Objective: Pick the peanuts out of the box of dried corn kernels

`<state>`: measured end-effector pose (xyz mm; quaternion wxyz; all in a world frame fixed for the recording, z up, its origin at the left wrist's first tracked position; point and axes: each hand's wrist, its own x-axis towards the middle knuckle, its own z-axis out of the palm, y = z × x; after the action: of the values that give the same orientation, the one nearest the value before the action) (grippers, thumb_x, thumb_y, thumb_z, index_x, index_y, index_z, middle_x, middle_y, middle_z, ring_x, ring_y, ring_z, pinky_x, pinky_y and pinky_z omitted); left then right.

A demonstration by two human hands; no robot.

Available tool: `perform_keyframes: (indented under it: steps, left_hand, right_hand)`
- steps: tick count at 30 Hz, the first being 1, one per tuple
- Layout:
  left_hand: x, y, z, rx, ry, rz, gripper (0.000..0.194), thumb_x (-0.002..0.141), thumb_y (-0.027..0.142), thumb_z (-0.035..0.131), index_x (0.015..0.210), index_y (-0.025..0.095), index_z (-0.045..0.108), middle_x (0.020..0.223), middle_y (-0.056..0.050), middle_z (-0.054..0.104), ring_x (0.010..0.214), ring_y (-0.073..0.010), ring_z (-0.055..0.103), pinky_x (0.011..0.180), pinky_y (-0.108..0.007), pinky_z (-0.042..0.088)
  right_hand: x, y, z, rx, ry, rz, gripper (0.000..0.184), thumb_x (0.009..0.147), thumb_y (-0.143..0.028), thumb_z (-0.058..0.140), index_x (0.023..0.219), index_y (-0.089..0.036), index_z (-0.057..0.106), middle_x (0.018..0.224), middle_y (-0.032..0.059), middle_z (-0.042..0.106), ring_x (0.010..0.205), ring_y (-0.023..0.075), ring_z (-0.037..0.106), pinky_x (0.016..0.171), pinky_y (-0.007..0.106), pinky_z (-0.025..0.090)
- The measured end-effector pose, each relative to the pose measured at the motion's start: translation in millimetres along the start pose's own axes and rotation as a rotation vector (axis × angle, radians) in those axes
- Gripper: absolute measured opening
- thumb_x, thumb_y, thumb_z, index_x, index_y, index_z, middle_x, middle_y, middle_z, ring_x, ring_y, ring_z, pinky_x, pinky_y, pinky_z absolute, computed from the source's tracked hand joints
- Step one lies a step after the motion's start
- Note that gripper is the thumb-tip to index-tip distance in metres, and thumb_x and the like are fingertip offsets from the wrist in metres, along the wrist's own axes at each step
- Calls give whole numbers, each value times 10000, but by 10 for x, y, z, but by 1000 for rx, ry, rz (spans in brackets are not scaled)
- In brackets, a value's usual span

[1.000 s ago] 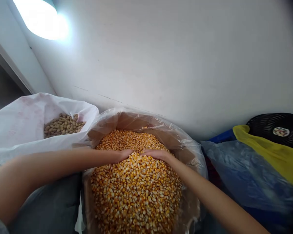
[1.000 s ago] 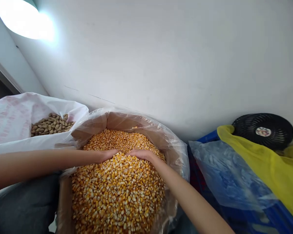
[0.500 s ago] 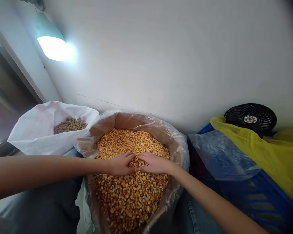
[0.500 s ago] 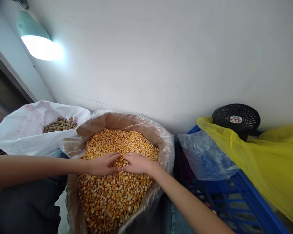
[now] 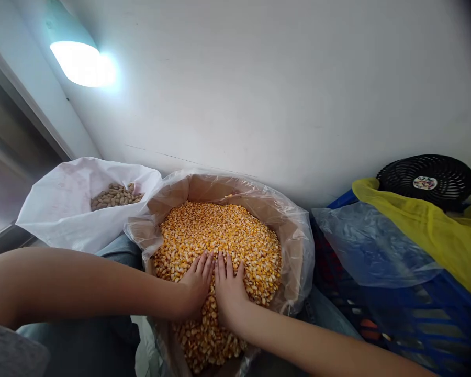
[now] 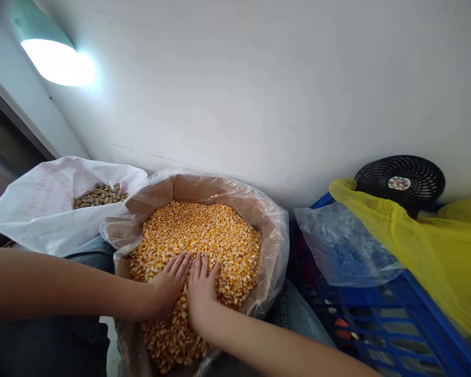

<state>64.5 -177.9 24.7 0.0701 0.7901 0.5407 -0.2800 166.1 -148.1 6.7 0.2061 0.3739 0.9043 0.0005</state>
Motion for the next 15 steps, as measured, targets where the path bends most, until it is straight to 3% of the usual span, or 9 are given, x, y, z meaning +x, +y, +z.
perform_keyframes:
  steps: [2, 8, 11, 15]
  left_hand:
    - [101, 0, 9, 30, -10, -34, 1092, 513, 557, 585, 1294, -2, 66, 1321, -201, -27, 1205, -339, -38, 986, -441, 10]
    - [408, -125, 72, 19, 17, -76, 1106, 499, 600, 562, 1293, -3, 83, 1324, -204, -6, 1205, -346, -35, 980, -448, 5]
    - [590, -223, 88, -6, 58, -100, 1119, 489, 624, 545, 1290, -13, 93, 1325, -207, 4, 1205, -349, -30, 983, -436, 0]
    - [894, -352, 113, -13, 110, -151, 1045, 529, 532, 566, 1292, -13, 104, 1329, -202, 21, 1209, -340, -18, 987, -419, 4]
  right_hand:
    - [101, -11, 11, -26, 15, 47, 556, 759, -216, 385, 1274, -69, 232, 1311, 159, 70, 1191, 373, 66, 841, 647, 5]
    - [402, 122, -72, -62, -67, 118, 522, 781, -145, 313, 1288, -96, 201, 1324, 131, 42, 1181, 393, 91, 798, 671, 117]
    - [573, 254, -68, -77, 2, 84, 566, 748, -170, 390, 1284, -88, 229, 1326, 144, 53, 1179, 396, 96, 805, 655, 155]
    - [825, 443, -39, -117, 91, 56, 594, 709, -150, 422, 1277, -89, 258, 1333, 150, 38, 1166, 395, 133, 781, 607, 260]
